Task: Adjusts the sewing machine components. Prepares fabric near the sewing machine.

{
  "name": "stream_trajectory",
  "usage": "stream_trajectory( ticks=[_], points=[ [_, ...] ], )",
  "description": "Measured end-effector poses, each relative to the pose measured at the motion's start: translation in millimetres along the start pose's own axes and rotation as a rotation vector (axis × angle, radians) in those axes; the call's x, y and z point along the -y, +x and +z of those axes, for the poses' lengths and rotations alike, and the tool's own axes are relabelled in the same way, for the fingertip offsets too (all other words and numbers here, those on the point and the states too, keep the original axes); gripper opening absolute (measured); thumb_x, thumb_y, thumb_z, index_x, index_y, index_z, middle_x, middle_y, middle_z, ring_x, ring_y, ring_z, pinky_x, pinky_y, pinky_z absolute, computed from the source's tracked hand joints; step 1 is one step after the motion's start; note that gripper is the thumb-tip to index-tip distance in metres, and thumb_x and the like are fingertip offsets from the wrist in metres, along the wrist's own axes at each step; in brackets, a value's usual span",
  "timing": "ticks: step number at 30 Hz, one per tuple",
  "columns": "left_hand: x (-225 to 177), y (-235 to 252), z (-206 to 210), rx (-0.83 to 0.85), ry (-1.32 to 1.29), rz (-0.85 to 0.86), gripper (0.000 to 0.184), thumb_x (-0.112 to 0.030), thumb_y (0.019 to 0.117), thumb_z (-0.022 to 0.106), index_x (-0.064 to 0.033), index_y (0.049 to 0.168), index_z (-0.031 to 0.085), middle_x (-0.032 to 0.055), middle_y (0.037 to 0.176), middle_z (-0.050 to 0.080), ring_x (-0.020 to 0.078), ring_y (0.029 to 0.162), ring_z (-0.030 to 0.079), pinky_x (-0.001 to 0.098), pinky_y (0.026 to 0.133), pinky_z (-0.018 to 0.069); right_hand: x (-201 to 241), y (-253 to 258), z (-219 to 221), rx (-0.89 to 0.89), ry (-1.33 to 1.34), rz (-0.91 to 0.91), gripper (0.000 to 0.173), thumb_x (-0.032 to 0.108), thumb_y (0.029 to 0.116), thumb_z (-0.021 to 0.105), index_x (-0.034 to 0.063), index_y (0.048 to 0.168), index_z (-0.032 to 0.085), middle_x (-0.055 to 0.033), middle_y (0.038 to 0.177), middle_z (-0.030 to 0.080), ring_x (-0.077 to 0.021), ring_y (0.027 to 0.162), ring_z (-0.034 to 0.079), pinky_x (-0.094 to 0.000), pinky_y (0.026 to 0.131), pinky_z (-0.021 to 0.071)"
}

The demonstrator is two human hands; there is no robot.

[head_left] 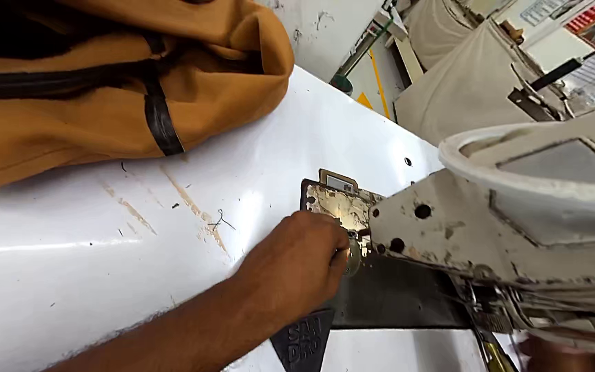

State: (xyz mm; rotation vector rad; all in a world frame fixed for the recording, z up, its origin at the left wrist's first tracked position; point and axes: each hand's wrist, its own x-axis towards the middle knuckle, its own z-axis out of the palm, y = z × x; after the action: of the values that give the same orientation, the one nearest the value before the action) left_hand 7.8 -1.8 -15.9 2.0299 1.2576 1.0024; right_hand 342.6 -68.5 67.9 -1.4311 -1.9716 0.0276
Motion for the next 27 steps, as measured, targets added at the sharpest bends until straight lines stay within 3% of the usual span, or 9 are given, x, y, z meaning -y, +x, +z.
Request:
stream_trajectory(
  ticks=[3,5,7,9,14,21,23,27],
  points=[
    [-1,0,0,0.014,-0.006,-0.018,0.016,-0.025,0.0966,0.064,-0.0188,0.088,0.077,-0.0082,0.076,0.063,0.0009,0.066,0.058,0.0197,0.059,0.0507,34,-11,61,0.227,0.197,0.13,0.017,0.021,0.1044,0.061,0.0057,0.108,0.067,0.0017,0.086,0.073,-0.0048,0.069,0.069,-0.0264,0.06,0.0609],
    [0,0,1,0.02,-0.008,-0.026,0.019,-0.026,0.098,0.062,-0.0193,0.09,0.078,-0.008,0.077,0.064,0.0009,0.068,0.06,0.0197,0.061,0.0516,55,6,88,0.292,0.407,0.282,0.01,0.015,0.1039,0.06,0.0093,0.11,0.066,0.0051,0.089,0.074,-0.0049,0.066,0.069,-0.0241,0.056,0.0601],
    [1,0,2,0.03,-0.018,-0.039,0.022,-0.028,0.0993,0.059,-0.0204,0.091,0.078,-0.0077,0.077,0.064,0.0012,0.068,0.06,0.02,0.06,0.0513,60,25,110,0.304,0.564,0.367,0.013,0.007,0.1035,0.054,0.0082,0.102,0.067,0.0056,0.08,0.073,-0.0044,0.059,0.066,-0.0227,0.052,0.0577],
    [2,0,4,0.03,-0.034,-0.042,0.023,-0.028,0.099,0.057,-0.0202,0.092,0.077,-0.0067,0.077,0.063,0.003,0.066,0.06,0.0224,0.058,0.0512,50,34,132,0.278,0.626,0.337,0.023,0.001,0.0985,0.047,0.0095,0.09,0.067,0.0084,0.071,0.07,0.0,0.054,0.062,-0.0181,0.052,0.0544],
    [1,0,4,0.02,-0.088,-0.036,0.021,-0.024,0.096,0.059,-0.0146,0.09,0.076,0.0001,0.079,0.065,0.0115,0.067,0.063,0.0302,0.058,0.0532,47,36,149,0.243,0.519,0.348,0.018,-0.001,0.0924,0.05,0.0077,0.084,0.064,0.0079,0.062,0.066,0.0006,0.047,0.057,-0.0169,0.045,0.0497],
    [0,-2,3,0.014,-0.115,-0.016,0.021,-0.021,0.0973,0.058,-0.0131,0.09,0.077,0.0019,0.081,0.067,0.0136,0.068,0.064,0.0306,0.057,0.0522,39,31,142,0.362,0.578,0.281,0.015,0.003,0.0967,0.053,0.007,0.087,0.065,0.0083,0.063,0.065,0.0004,0.053,0.06,-0.0196,0.052,0.054],
    [1,-2,1,0.014,-0.141,0.026,0.02,-0.019,0.0982,0.059,-0.0117,0.091,0.077,0.0036,0.084,0.069,0.0151,0.071,0.065,0.0314,0.058,0.0529,31,29,138,0.443,0.644,0.215,0.014,0.007,0.1004,0.057,0.006,0.092,0.068,0.0077,0.072,0.068,0.0007,0.063,0.063,-0.0212,0.062,0.056],
    [3,-3,1,0.007,-0.145,0.078,0.02,-0.018,0.0992,0.059,-0.0118,0.093,0.077,0.0042,0.087,0.071,0.0164,0.075,0.067,0.0324,0.061,0.0534,16,28,134,0.5,0.762,0.122,0.012,0.008,0.0967,0.069,0.0079,0.108,0.073,0.0023,0.096,0.076,-0.0034,0.079,0.07,-0.0232,0.071,0.0602]
  ],
)
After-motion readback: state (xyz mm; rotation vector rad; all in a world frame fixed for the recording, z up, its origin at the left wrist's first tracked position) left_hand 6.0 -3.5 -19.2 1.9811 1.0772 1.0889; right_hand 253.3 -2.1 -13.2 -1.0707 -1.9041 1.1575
